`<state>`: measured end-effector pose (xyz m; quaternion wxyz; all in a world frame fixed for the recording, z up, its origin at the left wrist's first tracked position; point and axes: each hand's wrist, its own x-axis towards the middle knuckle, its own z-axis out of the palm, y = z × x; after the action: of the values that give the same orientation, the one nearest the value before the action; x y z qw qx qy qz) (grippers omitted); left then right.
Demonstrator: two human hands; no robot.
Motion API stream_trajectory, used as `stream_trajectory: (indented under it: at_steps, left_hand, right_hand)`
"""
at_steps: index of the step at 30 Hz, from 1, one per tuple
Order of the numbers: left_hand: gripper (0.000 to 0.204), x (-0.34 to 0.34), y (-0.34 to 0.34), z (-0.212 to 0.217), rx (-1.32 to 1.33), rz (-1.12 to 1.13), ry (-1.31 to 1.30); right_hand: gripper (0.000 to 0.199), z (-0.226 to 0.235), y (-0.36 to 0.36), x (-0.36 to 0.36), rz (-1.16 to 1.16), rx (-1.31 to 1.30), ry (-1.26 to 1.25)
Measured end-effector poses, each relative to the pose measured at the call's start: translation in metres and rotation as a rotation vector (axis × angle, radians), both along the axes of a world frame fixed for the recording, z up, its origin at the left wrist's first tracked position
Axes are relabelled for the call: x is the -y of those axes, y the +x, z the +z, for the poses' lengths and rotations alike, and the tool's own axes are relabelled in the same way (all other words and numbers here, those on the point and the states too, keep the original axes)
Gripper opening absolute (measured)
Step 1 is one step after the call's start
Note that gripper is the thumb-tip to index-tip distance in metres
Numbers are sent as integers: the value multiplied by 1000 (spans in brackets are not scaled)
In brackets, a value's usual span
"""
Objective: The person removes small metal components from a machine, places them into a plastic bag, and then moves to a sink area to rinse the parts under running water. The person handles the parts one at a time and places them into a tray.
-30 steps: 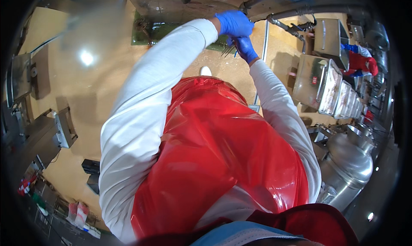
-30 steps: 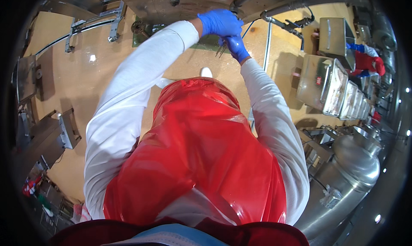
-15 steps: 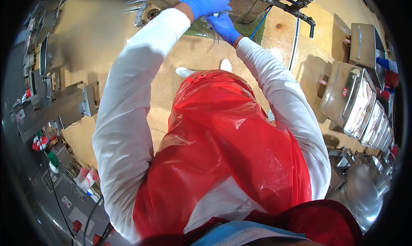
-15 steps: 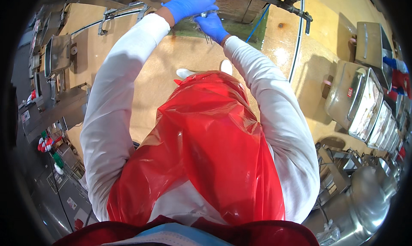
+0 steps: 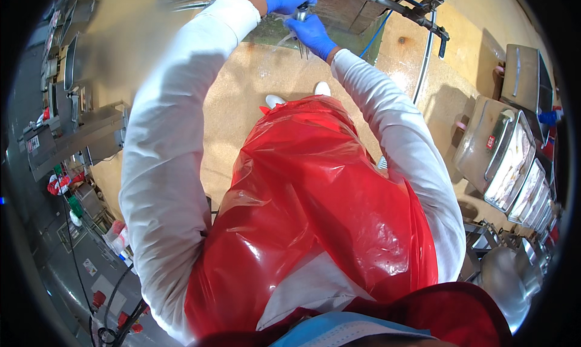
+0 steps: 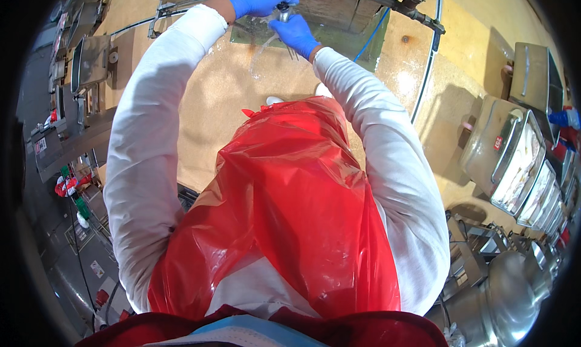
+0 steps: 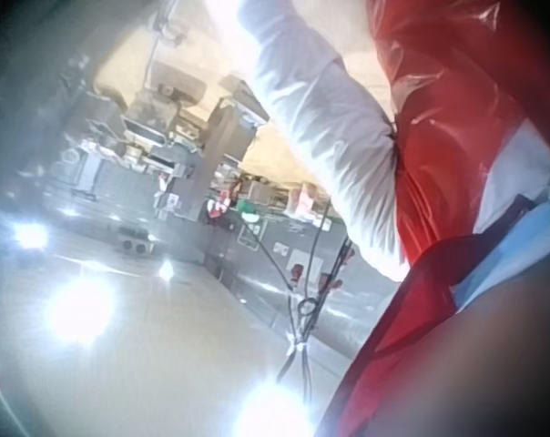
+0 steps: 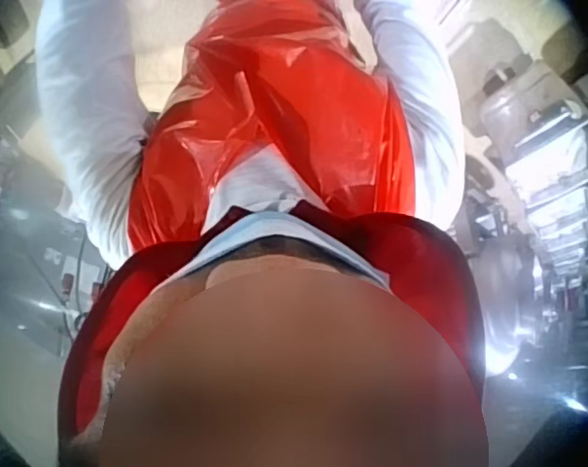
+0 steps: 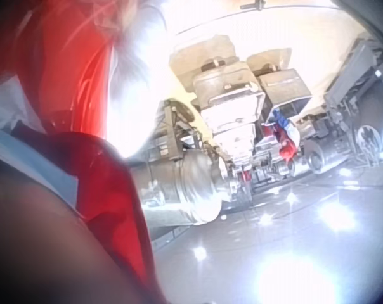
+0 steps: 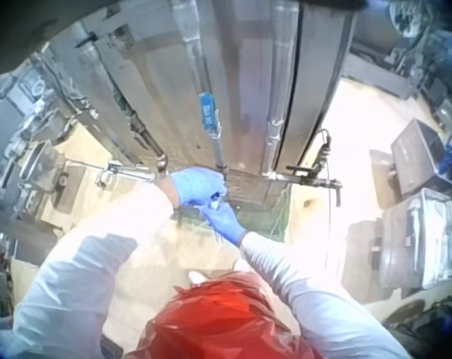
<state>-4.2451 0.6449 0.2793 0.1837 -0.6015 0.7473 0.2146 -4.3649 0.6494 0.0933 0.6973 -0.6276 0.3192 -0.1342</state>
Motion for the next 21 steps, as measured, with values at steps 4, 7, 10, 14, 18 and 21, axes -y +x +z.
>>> stream_trajectory:
  at_steps: [4, 7, 10, 14, 18, 21]
  left_hand:
    - [50, 11, 31, -41, -21, -280, -289]
    - [40, -21, 40, -44, 33, -203, -534]
    - [32, -52, 26, -47, 165, 208, -249]
    - [39, -87, -14, -22, -475, 643, -364]
    - [22, -81, -19, -51, -476, 578, -515]
    - [13, -50, -36, -95, -321, 352, -667]
  right_hand:
    - [28, -7, 8, 1, -17, 73, 17]
    - [29, -5, 3, 7, 34, 16, 32]
    - [25, -17, 4, 6, 137, -101, -57]
    - [32, -33, -18, -8, -41, 83, -319]
    - [30, -58, -33, -10, -12, -247, -666]
    - [28, -63, -65, -14, -34, -531, -836]
